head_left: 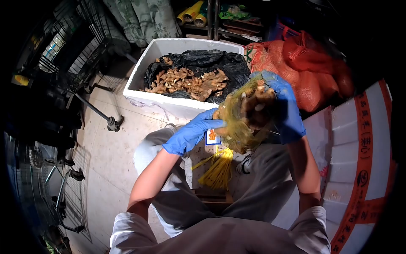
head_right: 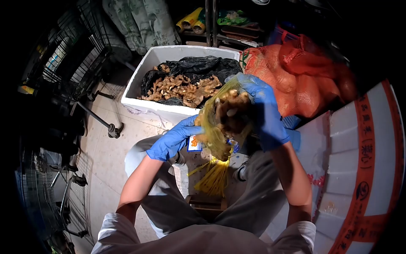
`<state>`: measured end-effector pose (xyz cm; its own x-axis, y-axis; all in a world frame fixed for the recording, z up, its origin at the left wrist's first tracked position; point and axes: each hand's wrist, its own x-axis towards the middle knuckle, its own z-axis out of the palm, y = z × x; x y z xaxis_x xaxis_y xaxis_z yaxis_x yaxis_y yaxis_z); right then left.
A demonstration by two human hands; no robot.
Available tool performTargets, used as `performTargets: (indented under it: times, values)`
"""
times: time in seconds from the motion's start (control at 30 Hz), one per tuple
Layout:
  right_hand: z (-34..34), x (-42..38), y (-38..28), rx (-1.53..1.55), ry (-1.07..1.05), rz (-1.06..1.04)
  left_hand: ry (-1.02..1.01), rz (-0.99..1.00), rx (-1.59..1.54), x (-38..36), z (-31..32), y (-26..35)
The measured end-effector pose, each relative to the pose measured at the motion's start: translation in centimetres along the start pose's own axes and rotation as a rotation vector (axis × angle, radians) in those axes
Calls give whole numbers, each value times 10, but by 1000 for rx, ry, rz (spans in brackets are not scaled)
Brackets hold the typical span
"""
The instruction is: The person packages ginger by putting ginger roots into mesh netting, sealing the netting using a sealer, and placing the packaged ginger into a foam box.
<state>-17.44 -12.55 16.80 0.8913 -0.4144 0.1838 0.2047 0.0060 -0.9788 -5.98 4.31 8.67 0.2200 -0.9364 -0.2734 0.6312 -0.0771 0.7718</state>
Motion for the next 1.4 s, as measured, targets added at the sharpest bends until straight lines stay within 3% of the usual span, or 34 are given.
performTargets:
  times: [0.07, 0.1, 0.13, 0.2, 0.23, 0.3, 0.33, 0.43, 0.53, 0.63, 0.77, 0.83, 0.87, 0.9, 0.93, 0.97, 1.0, 1.03, 1.1, 1.17, 1.2, 1.3, 1.4]
  values:
    - [4, 3, -8, 345, 119, 252, 40, 49, -30, 3, 1, -2]
    - [1, 5, -3, 345, 122, 250, 82, 94, -64, 6, 1, -5]
    - [-3, 6, 3, -179, 74, -58, 69, 258, 12, 8, 6, -8]
    - [-3, 6, 9, -705, 25, -363, 40, 238, -80, 9, 15, -7]
    - [6, 6, 11, -356, 121, -228, 17, 222, -172, 9, 20, -4]
    - [7, 8, 25, -6, 207, -89, -14, 218, -137, 12, 19, -8]
    - [9, 11, 38, 31, 123, -3, 6, 207, -137, 14, 17, -10]
    - [9, 6, 49, 192, 268, 340, 125, 214, -135, 23, 11, -21]
    - [9, 5, 57, 309, 283, 292, 41, 157, -324, 25, 2, -24]
    - [-2, 3, 74, 62, 217, 183, 36, 82, -510, 25, -1, -26]
    - [-19, -4, 78, -752, -105, -159, 110, 72, -348, 27, -1, -31]
    - [-12, -7, 92, -950, -185, -246, 99, 87, -313, 31, -8, -45]
    - [5, -9, 110, -757, 231, -346, 203, 186, -110, 32, -9, -49]
    - [3, -10, 119, -653, 439, -382, 304, 284, 97, 32, -11, -53]
    - [2, -10, 127, -536, 641, -432, 304, 282, 100, 30, -12, -51]
    - [-19, -6, 124, -940, 390, -529, 394, 449, 342, 26, -16, -44]
    - [-27, -8, 127, -1146, 254, -558, 480, 616, 587, 23, -16, -40]
    - [-33, -10, 126, -1330, 113, -613, 478, 617, 589, 17, -10, -37]
    - [-27, -32, 123, -1440, 149, -465, 538, 690, 828, 1, 7, -33]
    - [-27, -42, 122, -1489, 167, -377, 545, 755, 845, -3, 11, -34]
    - [-30, -40, 120, -1214, 169, -222, 579, 741, 828, -5, 6, -32]
    - [-20, -42, 112, -1151, 185, -317, 517, 598, 753, -16, -1, -31]
    - [-31, -34, 114, -1012, 110, -148, 592, 550, 895, -30, -6, -3]
